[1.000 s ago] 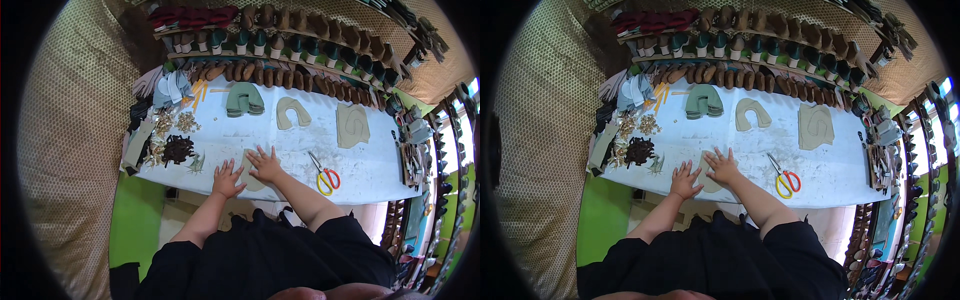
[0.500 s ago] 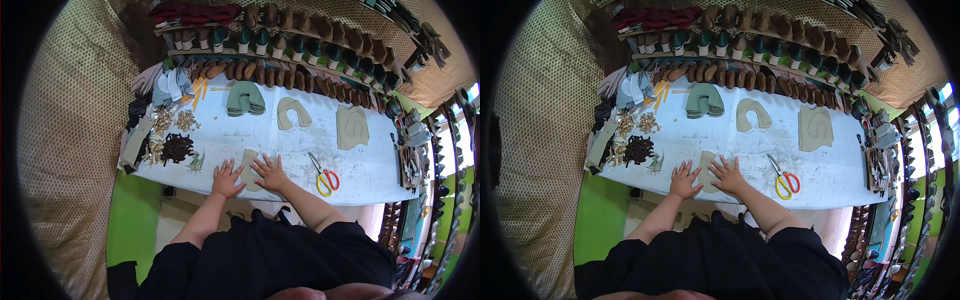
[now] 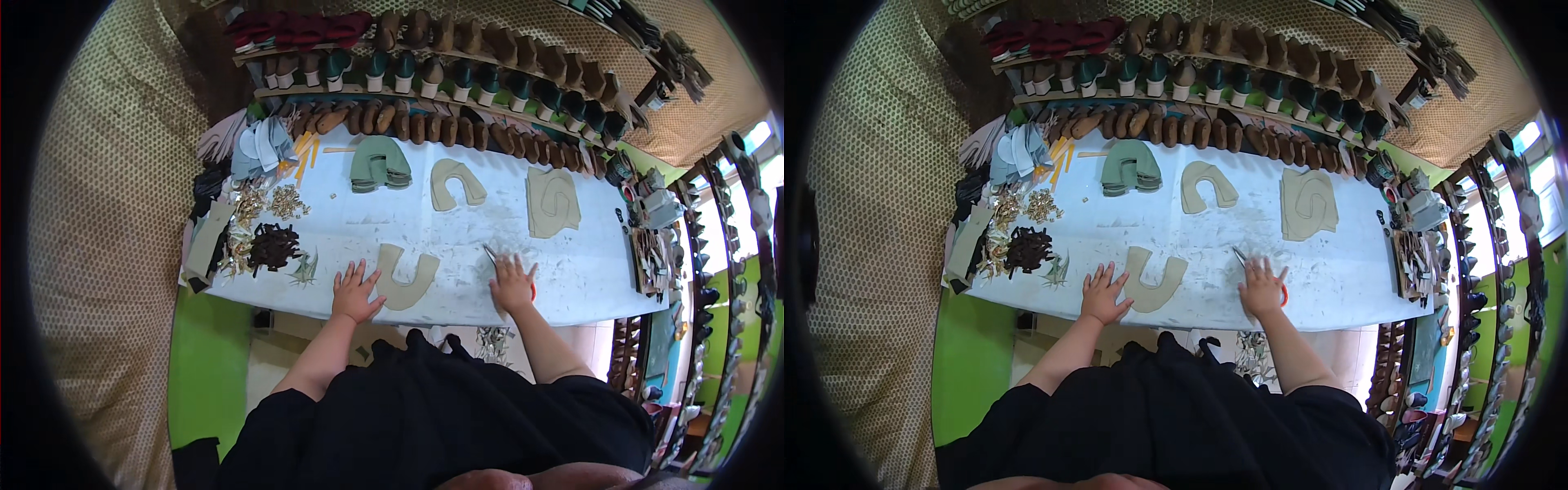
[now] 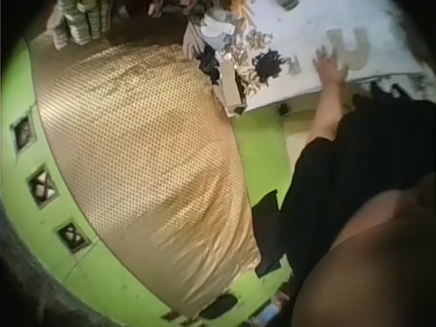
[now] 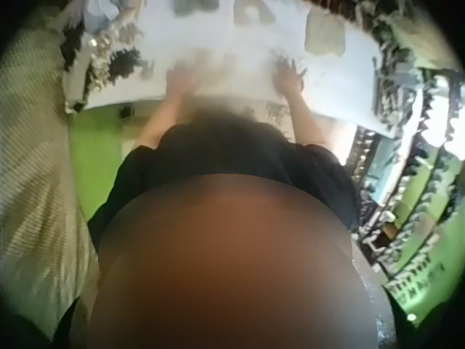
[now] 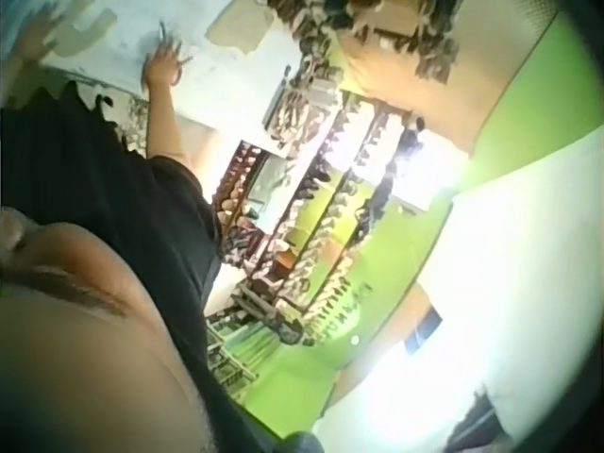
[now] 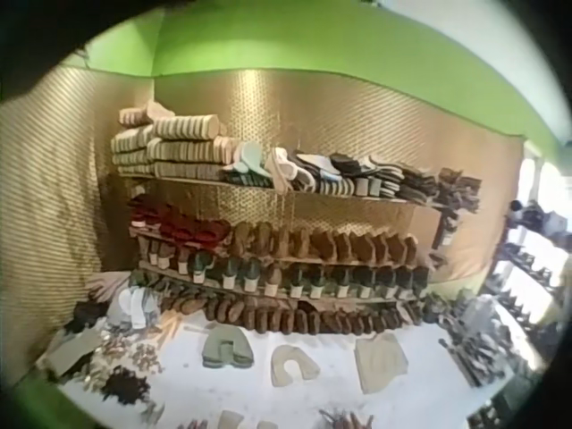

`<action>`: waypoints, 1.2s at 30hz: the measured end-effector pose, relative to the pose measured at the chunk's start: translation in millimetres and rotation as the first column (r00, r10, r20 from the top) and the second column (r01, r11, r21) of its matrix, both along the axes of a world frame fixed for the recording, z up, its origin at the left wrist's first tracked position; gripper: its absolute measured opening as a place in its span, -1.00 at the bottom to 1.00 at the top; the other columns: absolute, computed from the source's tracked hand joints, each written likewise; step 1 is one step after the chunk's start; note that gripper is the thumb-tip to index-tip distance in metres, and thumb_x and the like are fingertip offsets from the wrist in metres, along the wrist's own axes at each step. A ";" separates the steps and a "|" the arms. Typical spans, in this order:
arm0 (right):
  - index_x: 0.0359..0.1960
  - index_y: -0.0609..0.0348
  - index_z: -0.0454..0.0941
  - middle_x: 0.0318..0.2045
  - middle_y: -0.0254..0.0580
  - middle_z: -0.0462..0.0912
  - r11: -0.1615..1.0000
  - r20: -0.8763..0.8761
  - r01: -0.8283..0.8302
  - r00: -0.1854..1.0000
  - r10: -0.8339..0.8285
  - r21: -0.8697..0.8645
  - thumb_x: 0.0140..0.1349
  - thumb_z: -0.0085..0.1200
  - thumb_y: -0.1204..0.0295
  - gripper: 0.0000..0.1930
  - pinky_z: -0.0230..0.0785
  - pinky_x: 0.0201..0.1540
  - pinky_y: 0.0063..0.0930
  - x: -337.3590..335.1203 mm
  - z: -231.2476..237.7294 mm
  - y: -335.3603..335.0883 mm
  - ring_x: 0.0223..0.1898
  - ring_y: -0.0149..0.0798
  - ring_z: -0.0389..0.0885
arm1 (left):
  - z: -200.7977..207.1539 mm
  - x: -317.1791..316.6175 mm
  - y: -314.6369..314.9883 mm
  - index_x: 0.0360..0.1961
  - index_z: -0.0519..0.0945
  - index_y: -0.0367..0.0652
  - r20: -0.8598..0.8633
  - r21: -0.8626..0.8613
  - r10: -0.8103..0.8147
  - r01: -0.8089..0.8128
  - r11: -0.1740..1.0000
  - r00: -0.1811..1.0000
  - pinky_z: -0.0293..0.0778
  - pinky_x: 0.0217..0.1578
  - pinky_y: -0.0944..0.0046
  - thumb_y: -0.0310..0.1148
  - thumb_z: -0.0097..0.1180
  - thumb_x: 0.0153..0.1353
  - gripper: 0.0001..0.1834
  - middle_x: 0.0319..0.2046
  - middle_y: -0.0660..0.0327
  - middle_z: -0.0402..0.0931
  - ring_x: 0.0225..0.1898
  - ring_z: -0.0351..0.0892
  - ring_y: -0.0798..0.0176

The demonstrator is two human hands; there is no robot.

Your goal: Cutting out specific shoe upper components from material using scissors.

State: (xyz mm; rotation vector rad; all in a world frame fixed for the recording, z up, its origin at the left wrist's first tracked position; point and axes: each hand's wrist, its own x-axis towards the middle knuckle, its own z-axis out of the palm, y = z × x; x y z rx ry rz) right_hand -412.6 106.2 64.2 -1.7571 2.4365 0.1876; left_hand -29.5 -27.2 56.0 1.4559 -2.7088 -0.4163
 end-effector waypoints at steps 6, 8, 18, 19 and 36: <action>0.47 -0.29 -0.04 0.47 -0.17 0.02 0.987 0.076 0.152 0.985 -0.155 0.044 0.29 -0.04 0.06 -0.27 -0.49 0.35 0.50 -25.4 -4.1 59.4 0.48 -0.03 -0.05 | -3.1 -2.7 0.2 0.46 0.11 0.25 0.115 0.023 0.035 -0.038 0.999 0.993 -0.39 0.39 -0.30 0.23 0.01 0.16 -0.14 0.50 0.23 -0.10 0.51 -0.17 0.08; 0.48 -0.29 -0.06 0.49 -0.13 -0.04 0.984 0.113 0.177 0.977 -0.179 0.028 0.29 -0.04 0.05 -0.25 -0.50 0.36 0.48 -26.4 -13.7 69.2 0.49 -0.04 -0.08 | -10.4 -1.2 0.8 0.48 0.04 0.18 0.130 0.009 0.071 -0.073 0.997 0.989 -0.49 0.37 -0.36 0.25 -0.02 0.17 -0.09 0.51 0.26 -0.15 0.52 -0.22 0.12; 0.47 -0.12 0.00 0.50 -0.19 -0.06 1.000 0.195 0.000 0.981 0.003 -0.017 0.18 0.06 0.06 -0.18 -0.47 0.47 0.17 -57.6 -6.8 65.4 0.52 -0.11 -0.19 | 4.1 -25.8 26.8 0.44 0.14 0.17 0.125 0.071 0.221 -0.231 0.970 0.967 -0.53 0.32 -0.46 0.25 0.07 0.09 -0.08 0.51 0.08 -0.21 0.52 -0.31 -0.04; 0.47 -0.13 0.01 0.49 -0.19 -0.06 1.000 0.202 -0.015 0.979 0.018 -0.017 0.18 0.06 0.05 -0.18 -0.47 0.47 0.16 -59.0 -6.2 64.2 0.52 -0.12 -0.20 | 8.1 -31.8 31.5 0.43 0.19 0.17 0.112 0.066 0.259 -0.268 0.961 0.959 -0.54 0.31 -0.48 0.25 0.10 0.06 -0.08 0.51 0.06 -0.21 0.52 -0.32 -0.07; 0.43 -0.06 0.10 0.45 -0.07 0.04 0.978 0.262 -0.139 0.949 0.176 -0.153 0.15 0.06 0.05 -0.20 -0.48 0.44 0.24 -84.8 -16.1 64.2 0.50 -0.01 -0.15 | 32.3 -85.5 25.1 0.06 0.59 -0.04 0.344 0.169 0.528 -0.605 0.778 0.776 -0.25 0.32 -0.48 -0.03 0.23 0.10 -0.48 0.44 0.00 -0.01 0.49 -0.24 -0.16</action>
